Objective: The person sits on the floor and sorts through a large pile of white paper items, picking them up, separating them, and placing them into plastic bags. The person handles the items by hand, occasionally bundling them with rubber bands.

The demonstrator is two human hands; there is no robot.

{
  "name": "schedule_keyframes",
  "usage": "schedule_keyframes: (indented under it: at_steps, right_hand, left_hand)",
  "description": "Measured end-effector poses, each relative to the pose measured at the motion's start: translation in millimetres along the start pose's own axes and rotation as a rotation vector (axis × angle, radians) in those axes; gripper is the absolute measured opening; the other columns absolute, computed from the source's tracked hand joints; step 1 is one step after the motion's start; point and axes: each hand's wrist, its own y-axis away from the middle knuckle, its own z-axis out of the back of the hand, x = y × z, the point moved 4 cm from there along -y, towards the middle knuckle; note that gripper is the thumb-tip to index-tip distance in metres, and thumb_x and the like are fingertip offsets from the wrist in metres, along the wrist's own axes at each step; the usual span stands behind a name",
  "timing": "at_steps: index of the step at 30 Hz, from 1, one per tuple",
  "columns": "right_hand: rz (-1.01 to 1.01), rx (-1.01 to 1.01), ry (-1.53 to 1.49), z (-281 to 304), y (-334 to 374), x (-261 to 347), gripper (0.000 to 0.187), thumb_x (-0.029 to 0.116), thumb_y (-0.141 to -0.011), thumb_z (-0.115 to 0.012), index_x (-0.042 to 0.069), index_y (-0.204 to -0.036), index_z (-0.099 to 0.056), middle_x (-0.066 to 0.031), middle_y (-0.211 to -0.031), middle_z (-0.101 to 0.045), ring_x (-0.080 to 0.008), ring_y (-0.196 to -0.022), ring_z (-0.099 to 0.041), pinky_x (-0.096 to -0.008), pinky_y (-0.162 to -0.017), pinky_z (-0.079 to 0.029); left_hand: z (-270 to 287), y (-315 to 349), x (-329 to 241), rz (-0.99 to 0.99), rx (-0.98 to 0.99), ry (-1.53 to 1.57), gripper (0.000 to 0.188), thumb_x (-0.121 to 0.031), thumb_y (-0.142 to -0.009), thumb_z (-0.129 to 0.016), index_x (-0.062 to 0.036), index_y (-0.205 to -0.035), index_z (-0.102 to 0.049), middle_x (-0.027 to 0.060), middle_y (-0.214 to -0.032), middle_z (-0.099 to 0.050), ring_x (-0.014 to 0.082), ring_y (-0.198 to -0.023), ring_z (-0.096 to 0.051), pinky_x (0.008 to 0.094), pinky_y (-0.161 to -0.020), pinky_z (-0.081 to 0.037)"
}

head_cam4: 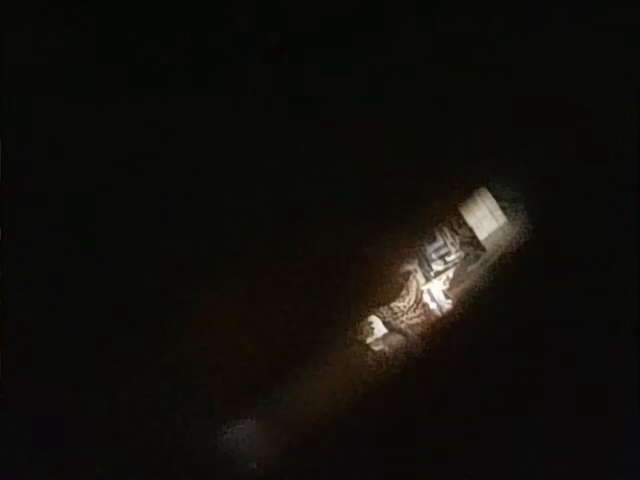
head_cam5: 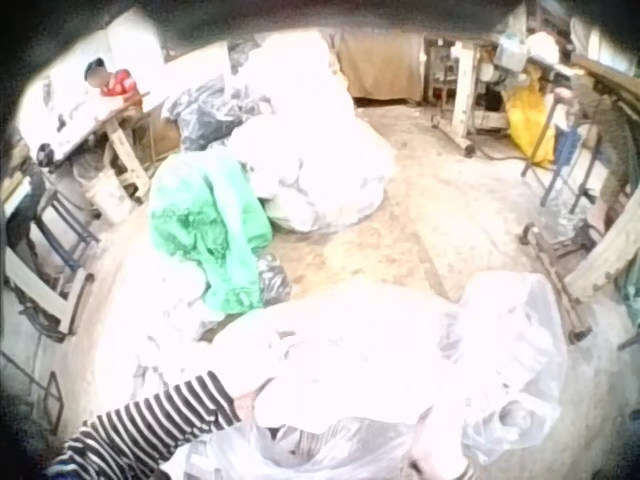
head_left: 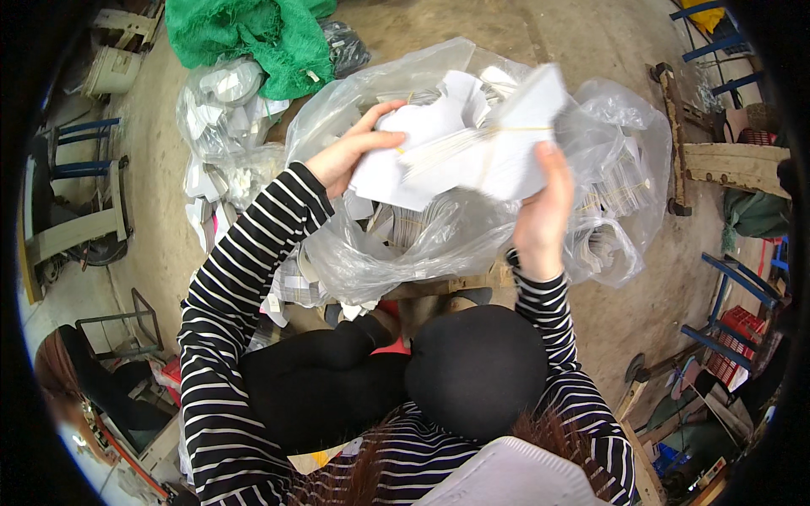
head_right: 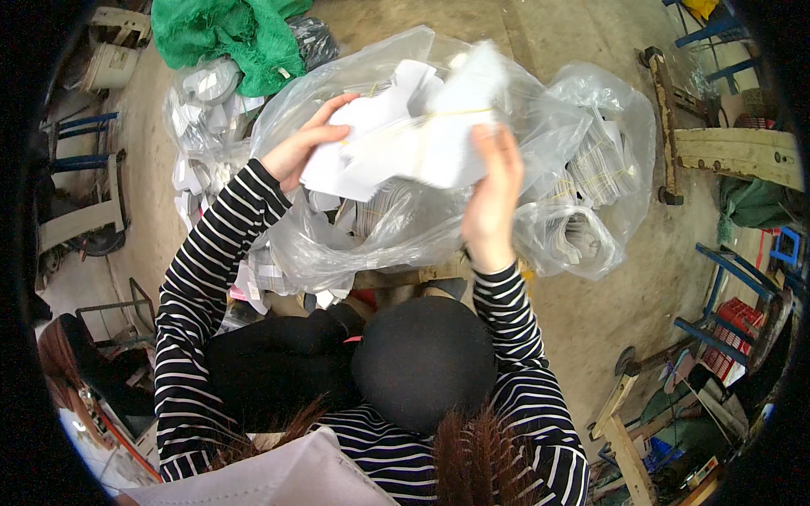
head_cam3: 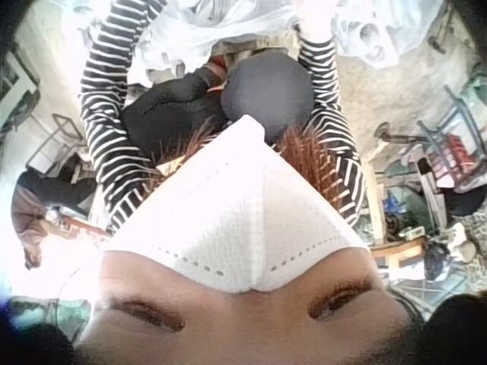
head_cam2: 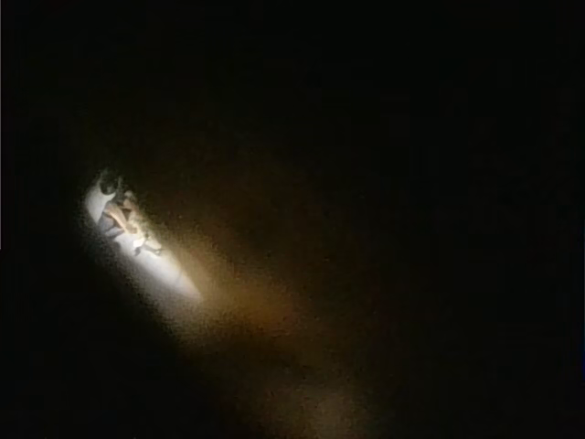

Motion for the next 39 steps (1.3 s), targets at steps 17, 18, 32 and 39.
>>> schedule_keyframes:
  at_steps: [17, 18, 32, 39]
  right_hand:
    - [-0.122, -0.035, -0.068, 32, -22, -1, 0.046, 0.034, -0.098, -0.056, 0.003, -0.133, -0.055, -0.0055, -0.125, -0.065, -0.0155, -0.112, -0.063, -0.0317, -0.093, -0.049]
    - [-0.122, -0.021, -0.031, 34, -23, -3, 0.047, 0.033, -0.098, -0.056, 0.002, -0.132, -0.055, -0.0057, -0.124, -0.065, -0.0152, -0.112, -0.063, -0.0314, -0.094, -0.048]
    - [-0.223, 0.167, 0.170, 6, -13, -20, 0.041, 0.028, -0.096, -0.060, -0.003, -0.123, -0.060, -0.0071, -0.113, -0.068, -0.0126, -0.103, -0.065, -0.0262, -0.091, -0.047]
    - [-0.194, 0.130, 0.123, 9, -12, -9, 0.039, 0.027, -0.092, -0.065, -0.004, -0.117, -0.062, -0.0062, -0.104, -0.068, -0.0114, -0.094, -0.063, -0.0251, -0.086, -0.046]
  left_hand:
    - [109, 7, -26, -0.126, -0.589, -1.388, 0.028, -0.019, -0.102, -0.048, -0.0077, -0.119, -0.067, 0.0137, -0.105, -0.072, 0.0230, -0.092, -0.070, 0.0326, -0.084, -0.052]
    - [93, 4, -37, -0.306, -0.608, -1.340, 0.028, -0.020, -0.101, -0.049, -0.0068, -0.118, -0.067, 0.0150, -0.104, -0.071, 0.0239, -0.092, -0.070, 0.0336, -0.084, -0.052]
    - [59, 5, -60, -0.337, -0.466, -1.369, 0.066, -0.039, -0.079, -0.079, -0.0087, -0.133, -0.055, 0.0178, -0.132, -0.050, 0.0328, -0.121, -0.054, 0.0375, -0.103, -0.043]
    - [27, 14, -60, -0.348, -0.237, -1.516, 0.030, -0.026, -0.088, -0.070, -0.0137, -0.113, -0.061, 0.0150, -0.122, -0.046, 0.0365, -0.100, -0.061, 0.0427, -0.089, -0.051]
